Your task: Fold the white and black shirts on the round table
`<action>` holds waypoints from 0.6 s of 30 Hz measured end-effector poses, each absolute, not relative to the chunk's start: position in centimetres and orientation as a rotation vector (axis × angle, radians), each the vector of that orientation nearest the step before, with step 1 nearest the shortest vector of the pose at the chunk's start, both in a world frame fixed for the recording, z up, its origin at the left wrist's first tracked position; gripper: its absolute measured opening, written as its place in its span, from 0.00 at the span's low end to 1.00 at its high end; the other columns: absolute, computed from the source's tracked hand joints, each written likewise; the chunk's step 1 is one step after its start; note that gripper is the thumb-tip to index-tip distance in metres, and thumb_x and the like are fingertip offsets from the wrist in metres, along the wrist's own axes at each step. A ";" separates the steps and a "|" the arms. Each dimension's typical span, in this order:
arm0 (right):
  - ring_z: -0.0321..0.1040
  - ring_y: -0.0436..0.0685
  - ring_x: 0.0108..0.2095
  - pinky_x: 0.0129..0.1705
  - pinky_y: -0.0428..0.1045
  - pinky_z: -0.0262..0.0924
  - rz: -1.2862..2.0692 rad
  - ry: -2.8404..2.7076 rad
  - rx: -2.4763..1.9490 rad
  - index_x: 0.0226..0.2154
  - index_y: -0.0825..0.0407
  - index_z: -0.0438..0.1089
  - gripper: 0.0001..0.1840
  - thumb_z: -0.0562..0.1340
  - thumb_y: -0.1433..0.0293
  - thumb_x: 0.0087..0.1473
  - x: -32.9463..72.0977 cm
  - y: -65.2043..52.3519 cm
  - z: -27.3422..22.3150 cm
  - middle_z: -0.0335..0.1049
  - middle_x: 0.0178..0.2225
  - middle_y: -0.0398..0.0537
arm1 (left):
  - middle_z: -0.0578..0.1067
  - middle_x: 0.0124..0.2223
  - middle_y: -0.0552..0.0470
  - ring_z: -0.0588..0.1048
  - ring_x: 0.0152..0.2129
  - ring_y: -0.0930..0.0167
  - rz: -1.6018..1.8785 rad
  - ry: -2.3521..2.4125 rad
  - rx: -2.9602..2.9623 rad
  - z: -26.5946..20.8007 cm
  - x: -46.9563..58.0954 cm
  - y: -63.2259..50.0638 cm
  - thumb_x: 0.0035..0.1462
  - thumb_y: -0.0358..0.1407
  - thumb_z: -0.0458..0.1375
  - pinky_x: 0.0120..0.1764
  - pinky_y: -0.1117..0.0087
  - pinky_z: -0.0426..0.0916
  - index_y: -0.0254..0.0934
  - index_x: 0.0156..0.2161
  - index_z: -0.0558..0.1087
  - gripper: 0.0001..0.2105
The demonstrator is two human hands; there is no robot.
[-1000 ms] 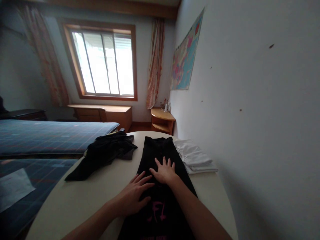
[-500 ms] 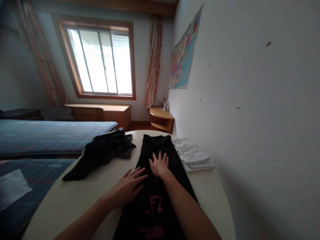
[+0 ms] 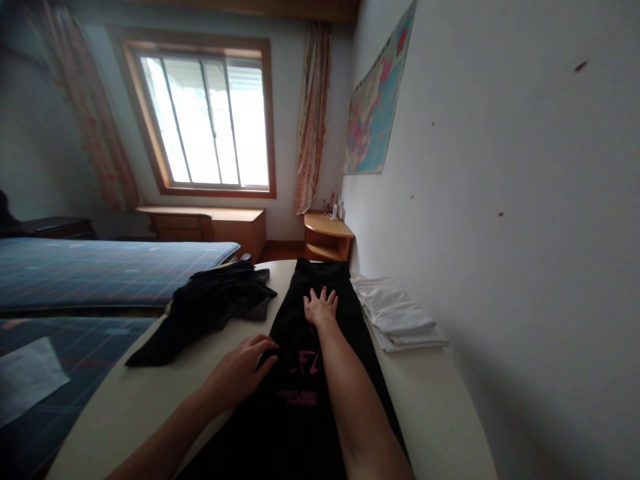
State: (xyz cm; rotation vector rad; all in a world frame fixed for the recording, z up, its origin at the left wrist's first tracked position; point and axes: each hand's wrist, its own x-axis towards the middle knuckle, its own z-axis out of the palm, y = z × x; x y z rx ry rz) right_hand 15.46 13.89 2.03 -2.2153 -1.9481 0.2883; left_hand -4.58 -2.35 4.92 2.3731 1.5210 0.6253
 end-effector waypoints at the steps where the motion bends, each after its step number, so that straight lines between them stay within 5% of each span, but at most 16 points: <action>1: 0.30 0.72 0.69 0.65 0.66 0.24 0.273 -1.941 -2.206 0.68 0.42 0.48 0.33 0.41 0.50 0.65 15.5 14.0 2.1 0.34 0.71 0.51 | 0.75 0.48 0.49 0.75 0.45 0.63 0.599 1.557 2.356 5.2 -4.6 -2.6 0.62 0.41 0.52 0.47 0.64 0.68 0.41 0.47 0.74 0.12; 9: 0.38 0.69 0.68 0.65 0.60 0.36 0.239 -2.111 -1.923 0.66 0.48 0.55 0.31 0.47 0.53 0.65 16.8 9.7 2.5 0.38 0.71 0.55 | 0.74 0.44 0.49 0.75 0.38 0.59 0.267 1.553 2.384 7.1 -4.7 -5.2 0.48 0.49 0.62 0.40 0.63 0.66 0.40 0.44 0.67 0.22; 14: 0.39 0.71 0.68 0.65 0.62 0.39 0.251 -2.318 -1.856 0.67 0.50 0.50 0.34 0.51 0.55 0.64 17.0 3.0 3.1 0.35 0.71 0.57 | 0.75 0.36 0.52 0.75 0.33 0.63 0.152 1.360 2.446 7.4 -5.1 -5.9 0.47 0.33 0.58 0.35 0.67 0.64 0.41 0.42 0.68 0.14; 18: 0.49 0.70 0.65 0.63 0.63 0.47 0.211 -2.381 -1.835 0.62 0.53 0.60 0.32 0.57 0.58 0.60 15.7 -3.5 5.0 0.48 0.68 0.62 | 0.75 0.35 0.52 0.72 0.29 0.68 0.310 1.251 2.299 7.9 -6.2 -4.8 0.51 0.31 0.54 0.33 0.70 0.64 0.40 0.57 0.65 0.26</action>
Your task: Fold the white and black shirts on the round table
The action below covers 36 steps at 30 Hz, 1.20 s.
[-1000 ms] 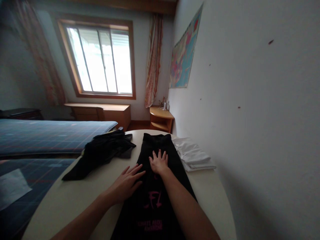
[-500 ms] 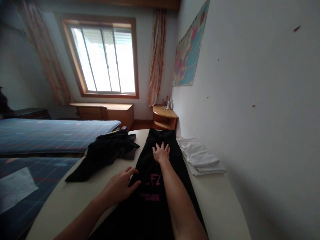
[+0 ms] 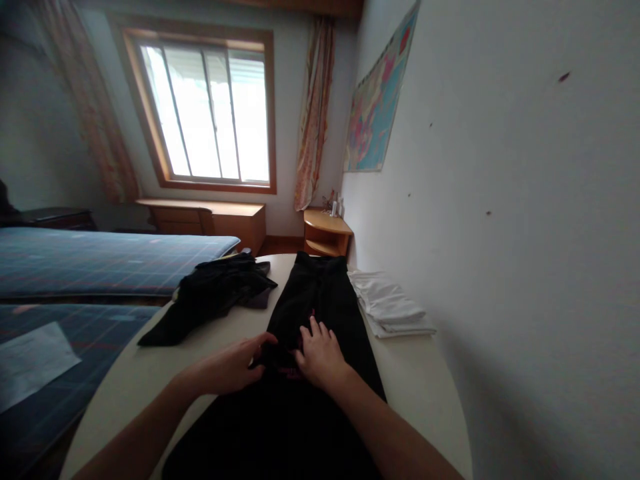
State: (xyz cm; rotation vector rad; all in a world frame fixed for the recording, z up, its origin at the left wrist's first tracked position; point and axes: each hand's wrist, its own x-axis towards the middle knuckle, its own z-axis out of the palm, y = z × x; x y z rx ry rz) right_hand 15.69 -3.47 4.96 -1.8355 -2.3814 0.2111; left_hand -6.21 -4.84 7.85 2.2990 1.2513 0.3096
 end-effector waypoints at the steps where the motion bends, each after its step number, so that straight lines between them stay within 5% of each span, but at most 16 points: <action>1: 0.52 0.70 0.64 0.62 0.63 0.48 0.187 -2.390 -1.796 0.59 0.54 0.64 0.29 0.57 0.59 0.59 15.2 -5.2 5.5 0.52 0.66 0.61 | 0.74 0.34 0.53 0.70 0.27 0.70 0.345 1.211 2.232 8.0 -6.6 -4.5 0.52 0.32 0.54 0.30 0.72 0.63 0.40 0.60 0.63 0.28; 4: 0.62 0.67 0.56 0.63 0.62 0.48 0.289 -2.519 -1.545 0.51 0.53 0.72 0.23 0.59 0.57 0.57 13.4 -10.1 6.6 0.68 0.56 0.59 | 0.70 0.28 0.58 0.61 0.20 0.75 0.385 1.088 2.044 8.4 -7.9 -3.3 0.55 0.36 0.56 0.23 0.75 0.55 0.40 0.62 0.64 0.28; 9: 0.36 0.76 0.68 0.66 0.70 0.33 0.507 -2.586 -1.366 0.66 0.51 0.54 0.48 0.59 0.42 0.52 12.4 -14.1 5.6 0.42 0.69 0.60 | 0.61 0.23 0.59 0.55 0.19 0.77 0.408 0.885 1.801 8.4 -9.2 -2.5 0.57 0.49 0.60 0.22 0.75 0.48 0.35 0.49 0.75 0.21; 13: 0.30 0.76 0.69 0.65 0.72 0.33 0.626 -2.758 -1.158 0.69 0.54 0.45 0.41 0.54 0.50 0.62 12.4 -14.0 3.2 0.34 0.70 0.63 | 0.62 0.24 0.59 0.57 0.21 0.77 0.455 0.821 1.682 8.4 -9.2 -2.8 0.54 0.52 0.62 0.23 0.76 0.50 0.34 0.46 0.74 0.23; 18: 0.39 0.69 0.68 0.67 0.66 0.38 0.694 -2.767 -0.874 0.68 0.55 0.48 0.30 0.50 0.64 0.67 12.0 -13.5 1.2 0.44 0.68 0.62 | 0.57 0.22 0.61 0.54 0.20 0.78 0.459 0.814 1.681 8.2 -8.4 -3.0 0.54 0.54 0.62 0.22 0.76 0.47 0.33 0.42 0.74 0.23; 21: 0.53 0.61 0.65 0.66 0.54 0.46 0.811 -2.766 -0.700 0.61 0.48 0.62 0.24 0.57 0.68 0.63 13.1 -13.5 2.8 0.59 0.64 0.52 | 0.55 0.23 0.61 0.53 0.21 0.78 0.438 0.804 1.721 7.9 -7.6 -3.2 0.54 0.54 0.61 0.23 0.75 0.46 0.34 0.43 0.74 0.23; 25: 0.74 0.55 0.43 0.47 0.45 0.63 0.888 -2.633 -1.006 0.46 0.44 0.75 0.14 0.63 0.62 0.57 16.4 -13.2 7.4 0.78 0.43 0.42 | 0.60 0.25 0.60 0.57 0.22 0.77 0.352 0.737 1.807 7.4 -5.9 -4.0 0.54 0.52 0.63 0.24 0.77 0.51 0.37 0.47 0.74 0.23; 28: 0.74 0.54 0.37 0.39 0.45 0.61 0.715 -2.457 -1.371 0.39 0.45 0.77 0.09 0.62 0.67 0.56 19.1 -12.0 9.3 0.78 0.37 0.43 | 0.70 0.33 0.56 0.64 0.22 0.78 0.177 0.683 1.815 6.7 -4.7 -4.7 0.55 0.47 0.62 0.24 0.78 0.58 0.41 0.53 0.72 0.22; 33: 0.72 0.53 0.36 0.38 0.45 0.61 0.810 -2.327 -1.409 0.43 0.48 0.75 0.13 0.61 0.68 0.56 21.9 -9.2 7.9 0.77 0.37 0.44 | 0.76 0.40 0.53 0.70 0.16 0.79 -0.068 0.680 1.697 6.0 -3.4 -5.6 0.61 0.36 0.51 0.23 0.77 0.64 0.46 0.64 0.59 0.25; 36: 0.72 0.52 0.34 0.38 0.45 0.61 0.862 -2.320 -1.383 0.46 0.48 0.74 0.15 0.60 0.67 0.57 22.1 -8.3 7.3 0.76 0.35 0.44 | 0.77 0.41 0.53 0.75 0.24 0.75 0.123 0.794 2.081 6.5 -2.9 -6.3 0.58 0.33 0.53 0.32 0.73 0.69 0.47 0.59 0.68 0.23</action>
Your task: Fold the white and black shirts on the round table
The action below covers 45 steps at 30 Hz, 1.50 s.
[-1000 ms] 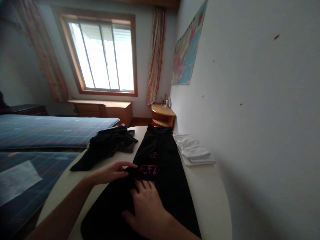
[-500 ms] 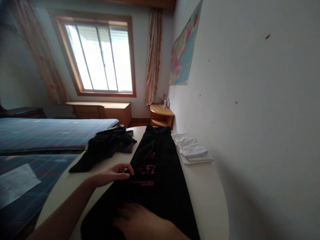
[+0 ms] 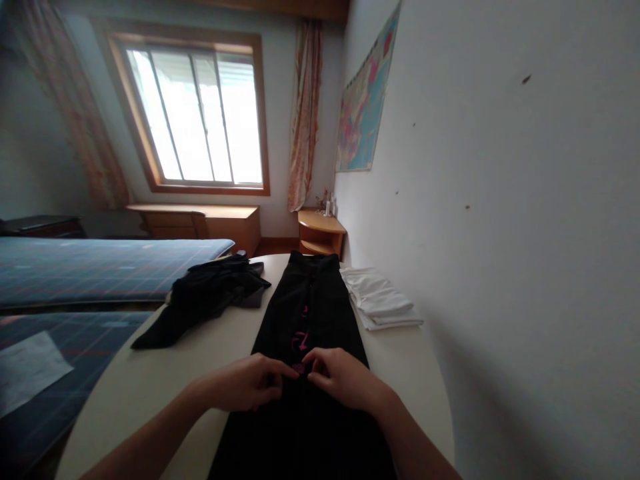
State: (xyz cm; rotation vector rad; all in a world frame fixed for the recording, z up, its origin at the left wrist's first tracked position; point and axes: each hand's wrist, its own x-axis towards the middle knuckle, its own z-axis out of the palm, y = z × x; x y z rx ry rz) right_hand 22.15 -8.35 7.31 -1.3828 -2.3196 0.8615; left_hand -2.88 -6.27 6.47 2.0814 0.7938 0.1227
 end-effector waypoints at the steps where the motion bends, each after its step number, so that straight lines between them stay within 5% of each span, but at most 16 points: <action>1: 0.72 0.52 0.34 0.37 0.45 0.61 0.844 -2.333 -1.396 0.47 0.47 0.73 0.15 0.59 0.67 0.57 22.0 -8.1 7.4 0.77 0.35 0.44 | 0.76 0.42 0.53 0.76 0.29 0.72 0.197 0.825 2.237 6.7 -2.7 -6.5 0.56 0.33 0.55 0.36 0.71 0.70 0.48 0.56 0.71 0.22; 5: 0.73 0.54 0.35 0.37 0.46 0.60 0.678 -2.392 -1.482 0.47 0.45 0.74 0.15 0.60 0.66 0.57 21.4 -6.4 7.7 0.77 0.36 0.44 | 0.73 0.49 0.52 0.75 0.43 0.66 0.269 0.811 2.545 7.2 -2.0 -7.3 0.52 0.31 0.59 0.49 0.67 0.68 0.50 0.47 0.78 0.18; 10: 0.72 0.55 0.39 0.42 0.47 0.61 0.524 -2.274 -1.508 0.45 0.47 0.75 0.14 0.58 0.66 0.59 21.2 -3.7 5.8 0.76 0.41 0.47 | 0.75 0.47 0.55 0.74 0.43 0.68 0.264 0.690 2.597 6.9 -1.6 -7.2 0.48 0.27 0.58 0.49 0.69 0.67 0.45 0.37 0.77 0.13; 18: 0.64 0.58 0.53 0.60 0.53 0.54 0.536 -2.377 -1.205 0.45 0.45 0.77 0.18 0.59 0.75 0.54 22.9 -5.3 4.7 0.67 0.54 0.48 | 0.77 0.44 0.54 0.73 0.43 0.67 0.356 0.691 2.601 7.5 -1.2 -7.7 0.52 0.28 0.56 0.49 0.68 0.66 0.44 0.46 0.73 0.16; 23: 0.67 0.56 0.49 0.56 0.52 0.58 0.690 -2.273 -1.262 0.47 0.49 0.74 0.17 0.59 0.73 0.56 24.2 -6.9 5.9 0.72 0.48 0.49 | 0.76 0.47 0.51 0.74 0.44 0.65 0.313 0.706 2.617 6.7 -0.8 -7.8 0.59 0.35 0.56 0.49 0.65 0.67 0.46 0.49 0.75 0.14; 26: 0.68 0.57 0.46 0.54 0.52 0.61 0.688 -2.262 -1.358 0.41 0.49 0.75 0.10 0.62 0.70 0.55 24.9 -8.3 6.3 0.73 0.43 0.48 | 0.76 0.47 0.52 0.73 0.44 0.65 0.335 0.650 2.679 6.1 -0.4 -7.8 0.56 0.30 0.56 0.50 0.64 0.66 0.49 0.52 0.74 0.19; 30: 0.66 0.58 0.52 0.57 0.53 0.58 0.750 -2.283 -1.380 0.36 0.48 0.76 0.07 0.65 0.67 0.52 25.6 -11.0 6.4 0.69 0.50 0.50 | 0.76 0.44 0.53 0.73 0.42 0.67 0.331 0.527 2.736 5.8 0.2 -8.0 0.55 0.26 0.55 0.49 0.65 0.64 0.51 0.52 0.75 0.22; 36: 0.46 0.64 0.67 0.66 0.59 0.45 0.832 -2.291 -1.496 0.47 0.45 0.72 0.20 0.66 0.58 0.51 25.8 -15.6 6.6 0.59 0.62 0.49 | 0.75 0.43 0.54 0.72 0.41 0.68 0.302 0.588 2.792 5.8 1.2 -8.4 0.60 0.34 0.59 0.46 0.66 0.64 0.49 0.46 0.76 0.11; 39: 0.38 0.70 0.69 0.68 0.64 0.38 0.835 -2.351 -1.500 0.54 0.47 0.68 0.38 0.70 0.50 0.42 25.4 -17.4 6.1 0.56 0.65 0.53 | 0.74 0.45 0.53 0.71 0.42 0.68 0.410 0.670 2.766 5.6 1.9 -8.7 0.59 0.33 0.58 0.46 0.67 0.64 0.45 0.42 0.76 0.07; 42: 0.42 0.74 0.67 0.68 0.67 0.38 0.761 -2.376 -1.517 0.60 0.51 0.62 0.48 0.71 0.51 0.39 25.0 -18.5 5.0 0.55 0.64 0.59 | 0.73 0.50 0.51 0.70 0.46 0.68 0.584 0.679 2.686 5.3 2.5 -9.1 0.57 0.29 0.56 0.50 0.66 0.64 0.42 0.41 0.73 0.08; 45: 0.51 0.68 0.65 0.66 0.62 0.47 0.646 -2.309 -1.575 0.62 0.51 0.58 0.39 0.64 0.63 0.48 25.0 -19.4 4.1 0.57 0.63 0.58 | 0.75 0.46 0.51 0.69 0.47 0.67 0.623 0.681 2.625 5.2 2.8 -9.3 0.55 0.27 0.54 0.52 0.66 0.64 0.40 0.42 0.71 0.10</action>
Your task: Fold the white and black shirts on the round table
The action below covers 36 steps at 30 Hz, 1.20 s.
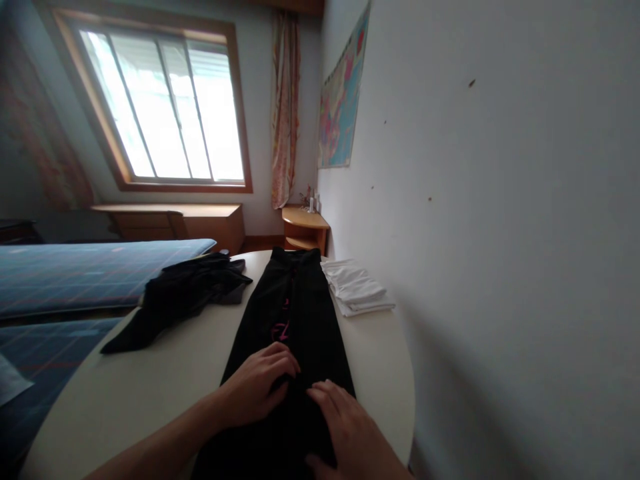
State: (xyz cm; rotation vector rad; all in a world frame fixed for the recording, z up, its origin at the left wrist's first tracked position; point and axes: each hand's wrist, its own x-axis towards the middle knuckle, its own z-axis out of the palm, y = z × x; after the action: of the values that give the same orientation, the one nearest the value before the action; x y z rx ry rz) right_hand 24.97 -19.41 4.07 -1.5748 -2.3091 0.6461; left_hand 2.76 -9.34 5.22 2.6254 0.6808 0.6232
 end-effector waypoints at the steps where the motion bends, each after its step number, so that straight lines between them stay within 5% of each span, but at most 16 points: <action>1: 0.54 0.66 0.64 0.65 0.60 0.50 0.611 -2.291 -1.587 0.63 0.50 0.58 0.38 0.62 0.67 0.49 25.0 -19.7 3.9 0.58 0.63 0.57 | 0.76 0.44 0.52 0.69 0.46 0.67 0.614 0.695 2.617 5.2 2.8 -9.4 0.55 0.27 0.54 0.51 0.66 0.65 0.40 0.42 0.71 0.11; 7: 0.63 0.62 0.57 0.56 0.52 0.62 0.483 -2.419 -1.632 0.59 0.44 0.61 0.44 0.56 0.79 0.37 25.9 -20.9 4.5 0.64 0.58 0.52 | 0.75 0.48 0.51 0.69 0.49 0.66 0.510 0.567 2.708 5.1 2.5 -9.3 0.54 0.26 0.55 0.53 0.64 0.64 0.42 0.49 0.71 0.17; 10: 0.70 0.61 0.47 0.46 0.50 0.65 0.432 -2.505 -1.710 0.49 0.46 0.68 0.37 0.54 0.82 0.34 26.2 -21.1 6.1 0.72 0.47 0.50 | 0.73 0.54 0.53 0.67 0.53 0.64 0.446 0.378 2.794 4.9 2.7 -9.5 0.53 0.28 0.59 0.57 0.61 0.60 0.46 0.52 0.71 0.21; 13: 0.72 0.58 0.39 0.40 0.47 0.62 0.453 -2.586 -1.707 0.37 0.48 0.71 0.25 0.54 0.82 0.35 26.5 -21.3 8.6 0.74 0.39 0.48 | 0.74 0.54 0.56 0.69 0.53 0.65 0.446 0.333 2.785 4.9 3.2 -10.1 0.57 0.33 0.60 0.58 0.62 0.60 0.48 0.52 0.73 0.17; 21: 0.69 0.53 0.26 0.24 0.45 0.48 0.675 -2.568 -1.982 0.25 0.48 0.72 0.08 0.62 0.76 0.39 26.7 -21.2 11.4 0.74 0.27 0.42 | 0.73 0.57 0.52 0.69 0.55 0.65 0.397 0.181 2.830 4.7 4.0 -11.1 0.65 0.41 0.55 0.60 0.61 0.59 0.47 0.53 0.73 0.13; 25: 0.67 0.53 0.24 0.24 0.46 0.48 0.772 -2.558 -1.931 0.24 0.48 0.73 0.04 0.63 0.67 0.45 26.3 -19.2 11.5 0.73 0.24 0.42 | 0.73 0.56 0.56 0.70 0.53 0.67 0.386 0.138 2.824 4.5 3.7 -11.0 0.60 0.35 0.58 0.59 0.64 0.60 0.47 0.49 0.75 0.12; 30: 0.71 0.56 0.37 0.36 0.48 0.56 0.494 -2.537 -1.714 0.38 0.48 0.73 0.10 0.59 0.68 0.52 26.2 -14.9 10.3 0.76 0.37 0.47 | 0.75 0.53 0.54 0.74 0.48 0.67 0.411 0.145 2.747 5.1 3.4 -10.9 0.54 0.35 0.60 0.54 0.68 0.65 0.44 0.48 0.75 0.15; 36: 0.74 0.58 0.36 0.34 0.48 0.56 0.400 -2.576 -1.741 0.35 0.49 0.75 0.09 0.58 0.66 0.56 24.5 -9.3 8.6 0.78 0.35 0.49 | 0.78 0.43 0.55 0.75 0.41 0.70 0.463 0.477 2.752 6.3 1.2 -8.6 0.49 0.23 0.53 0.47 0.70 0.68 0.42 0.40 0.75 0.16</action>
State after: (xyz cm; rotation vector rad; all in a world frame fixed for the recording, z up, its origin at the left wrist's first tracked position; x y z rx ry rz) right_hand 24.54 -9.28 8.58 -1.7412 -2.5761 0.3999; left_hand 1.18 -8.58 6.31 2.7516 0.4770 0.4635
